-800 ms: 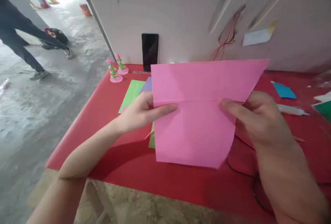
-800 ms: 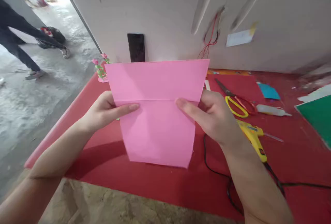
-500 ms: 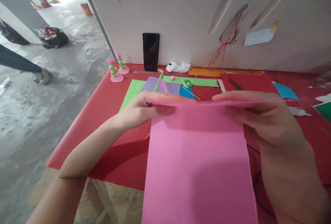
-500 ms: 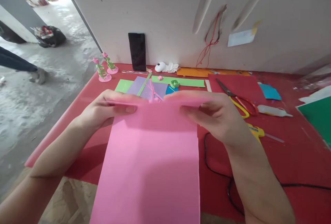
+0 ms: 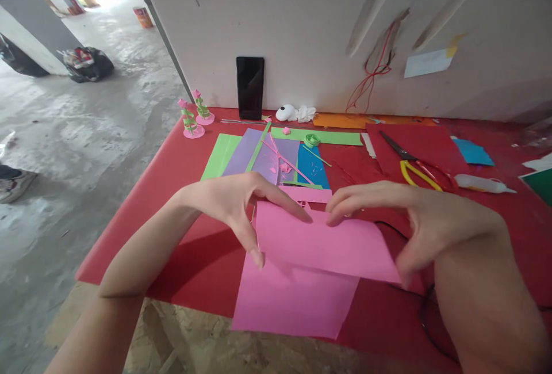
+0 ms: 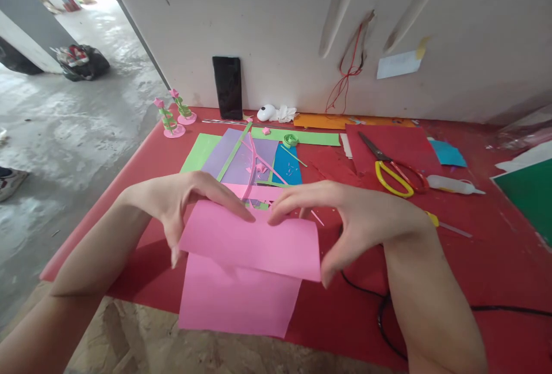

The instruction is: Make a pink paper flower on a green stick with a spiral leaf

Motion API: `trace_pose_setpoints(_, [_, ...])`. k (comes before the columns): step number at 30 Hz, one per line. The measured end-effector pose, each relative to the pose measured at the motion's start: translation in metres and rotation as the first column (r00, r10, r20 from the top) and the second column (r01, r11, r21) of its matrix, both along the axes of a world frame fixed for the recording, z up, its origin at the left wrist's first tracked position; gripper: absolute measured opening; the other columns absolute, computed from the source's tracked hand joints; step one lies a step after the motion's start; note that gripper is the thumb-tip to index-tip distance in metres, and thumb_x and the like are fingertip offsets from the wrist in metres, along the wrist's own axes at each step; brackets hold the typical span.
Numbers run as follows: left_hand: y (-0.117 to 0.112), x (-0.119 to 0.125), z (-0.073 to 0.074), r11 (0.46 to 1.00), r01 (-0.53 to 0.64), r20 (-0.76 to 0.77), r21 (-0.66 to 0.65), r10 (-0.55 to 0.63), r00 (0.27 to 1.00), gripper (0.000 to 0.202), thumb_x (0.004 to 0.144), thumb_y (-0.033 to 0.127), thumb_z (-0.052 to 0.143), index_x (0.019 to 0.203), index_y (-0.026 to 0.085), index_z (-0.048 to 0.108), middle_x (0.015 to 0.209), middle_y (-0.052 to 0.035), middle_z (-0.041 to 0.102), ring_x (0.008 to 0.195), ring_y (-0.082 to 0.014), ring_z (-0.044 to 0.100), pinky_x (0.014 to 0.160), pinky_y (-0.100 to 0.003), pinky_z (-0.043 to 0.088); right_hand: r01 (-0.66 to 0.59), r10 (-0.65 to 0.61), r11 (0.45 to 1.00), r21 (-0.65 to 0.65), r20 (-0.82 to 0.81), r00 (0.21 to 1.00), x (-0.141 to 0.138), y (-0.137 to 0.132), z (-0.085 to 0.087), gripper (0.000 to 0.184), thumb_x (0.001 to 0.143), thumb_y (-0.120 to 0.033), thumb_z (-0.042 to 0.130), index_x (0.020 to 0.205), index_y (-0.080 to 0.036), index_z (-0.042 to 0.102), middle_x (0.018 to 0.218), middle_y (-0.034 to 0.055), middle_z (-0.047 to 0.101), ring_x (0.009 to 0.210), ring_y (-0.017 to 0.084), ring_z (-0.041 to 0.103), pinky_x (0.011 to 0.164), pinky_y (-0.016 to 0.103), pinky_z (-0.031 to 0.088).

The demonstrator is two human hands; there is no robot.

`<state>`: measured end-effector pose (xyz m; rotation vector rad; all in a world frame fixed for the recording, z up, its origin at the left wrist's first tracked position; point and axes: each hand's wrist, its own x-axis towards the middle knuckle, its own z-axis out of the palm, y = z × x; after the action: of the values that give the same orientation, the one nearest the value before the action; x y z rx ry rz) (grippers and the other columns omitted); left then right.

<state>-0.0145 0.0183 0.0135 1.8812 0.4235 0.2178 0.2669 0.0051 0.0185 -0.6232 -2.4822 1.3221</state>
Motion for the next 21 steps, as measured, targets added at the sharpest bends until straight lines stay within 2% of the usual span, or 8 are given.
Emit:
trace_pose_setpoints(3, [0.0, 0.003, -0.004, 0.999, 0.049, -0.065, -0.023, -0.05, 0.997, 0.061, 0.059, 0.033, 0.085, 0.117, 0.024, 0.068, 0.122, -0.0028, 0.069, 0.112, -0.0196, 0.066, 0.098, -0.023, 0.05, -0.066, 0.079, 0.991, -0.116, 0.106, 0.991, -0.009, 0.003, -0.002, 0.058, 0.056, -0.044, 0.085, 0.109, -0.025, 0.07, 0.114, 0.0048, 0.07, 0.105, 0.02, 0.065, 0.086, 0.026, 0.053])
trace_pose_setpoints(5, [-0.003, 0.009, -0.006, 1.0, -0.015, -0.07, -0.024, 0.013, 0.997, 0.04, 0.073, 0.033, 0.075, 0.111, 0.021, 0.07, 0.116, -0.0037, 0.072, 0.106, -0.0169, 0.068, 0.093, -0.022, 0.052, -0.036, 0.05, 0.994, -0.105, 0.132, 0.99, -0.019, 0.002, -0.005, 0.046, 0.064, -0.047, 0.08, 0.102, -0.023, 0.071, 0.106, 0.004, 0.071, 0.098, 0.018, 0.065, 0.082, 0.026, 0.052])
trace_pose_setpoints(7, [-0.008, 0.016, -0.008, 0.993, -0.116, -0.067, -0.012, 0.115, 0.991, 0.022, 0.085, 0.025, 0.062, 0.102, 0.017, 0.073, 0.105, -0.0047, 0.076, 0.094, -0.0133, 0.072, 0.082, -0.019, 0.054, 0.021, -0.013, 0.996, -0.084, 0.093, 0.996, -0.029, -0.001, -0.008, 0.028, 0.076, -0.045, 0.07, 0.091, -0.021, 0.071, 0.092, 0.0026, 0.072, 0.086, 0.014, 0.065, 0.074, 0.023, 0.051])
trace_pose_setpoints(8, [-0.01, 0.019, -0.009, 0.986, -0.165, -0.058, -0.008, 0.164, 0.985, 0.02, 0.086, 0.022, 0.059, 0.098, 0.015, 0.074, 0.101, -0.0051, 0.077, 0.09, -0.0127, 0.072, 0.078, -0.018, 0.055, 0.05, -0.046, 0.995, -0.082, 0.05, 0.998, -0.032, -0.002, -0.01, 0.023, 0.083, -0.042, 0.064, 0.085, -0.019, 0.07, 0.086, 0.0022, 0.071, 0.08, 0.012, 0.064, 0.069, 0.022, 0.05])
trace_pose_setpoints(10, [-0.013, 0.024, -0.008, 0.971, -0.239, -0.017, -0.002, 0.239, 0.971, 0.019, 0.086, 0.02, 0.059, 0.094, 0.013, 0.075, 0.099, -0.0061, 0.077, 0.088, -0.013, 0.073, 0.076, -0.017, 0.056, 0.102, -0.105, 0.993, -0.065, -0.037, 0.994, -0.035, -0.005, -0.011, 0.026, 0.09, -0.033, 0.054, 0.075, -0.018, 0.068, 0.076, 0.0016, 0.069, 0.071, 0.009, 0.061, 0.064, 0.02, 0.047])
trace_pose_setpoints(13, [-0.015, 0.024, -0.004, 0.952, -0.305, 0.043, 0.015, 0.305, 0.952, 0.017, 0.084, 0.017, 0.062, 0.092, 0.014, 0.076, 0.098, -0.0044, 0.077, 0.09, -0.0125, 0.073, 0.077, -0.014, 0.057, 0.154, -0.153, 0.988, 0.004, -0.06, 0.986, -0.028, -0.005, -0.008, 0.027, 0.091, -0.03, 0.054, 0.07, -0.017, 0.066, 0.067, 0.0008, 0.065, 0.062, 0.008, 0.058, 0.056, 0.02, 0.043])
trace_pose_setpoints(19, [-0.012, 0.017, 0.0, 0.904, -0.42, 0.093, 0.077, 0.413, 0.906, 0.014, 0.081, 0.016, 0.065, 0.088, 0.017, 0.077, 0.093, -0.0004, 0.078, 0.086, -0.0109, 0.074, 0.073, -0.011, 0.057, 0.184, -0.184, 0.981, 0.059, -0.009, 0.983, 0.006, 0.002, 0.008, 0.031, 0.091, -0.032, 0.053, 0.064, -0.019, 0.061, 0.06, 0.0003, 0.061, 0.057, 0.009, 0.055, 0.054, 0.023, 0.042])
trace_pose_setpoints(21, [-0.01, 0.015, -0.001, 0.875, -0.473, 0.117, 0.105, 0.462, 0.879, 0.014, 0.081, 0.017, 0.065, 0.087, 0.017, 0.077, 0.092, -0.0001, 0.078, 0.087, -0.0114, 0.074, 0.075, -0.011, 0.058, 0.281, -0.283, 0.954, 0.103, 0.003, 0.959, 0.014, 0.0, 0.012, 0.033, 0.09, -0.033, 0.054, 0.061, -0.019, 0.059, 0.057, 0.0, 0.057, 0.052, 0.008, 0.05, 0.049, 0.024, 0.038])
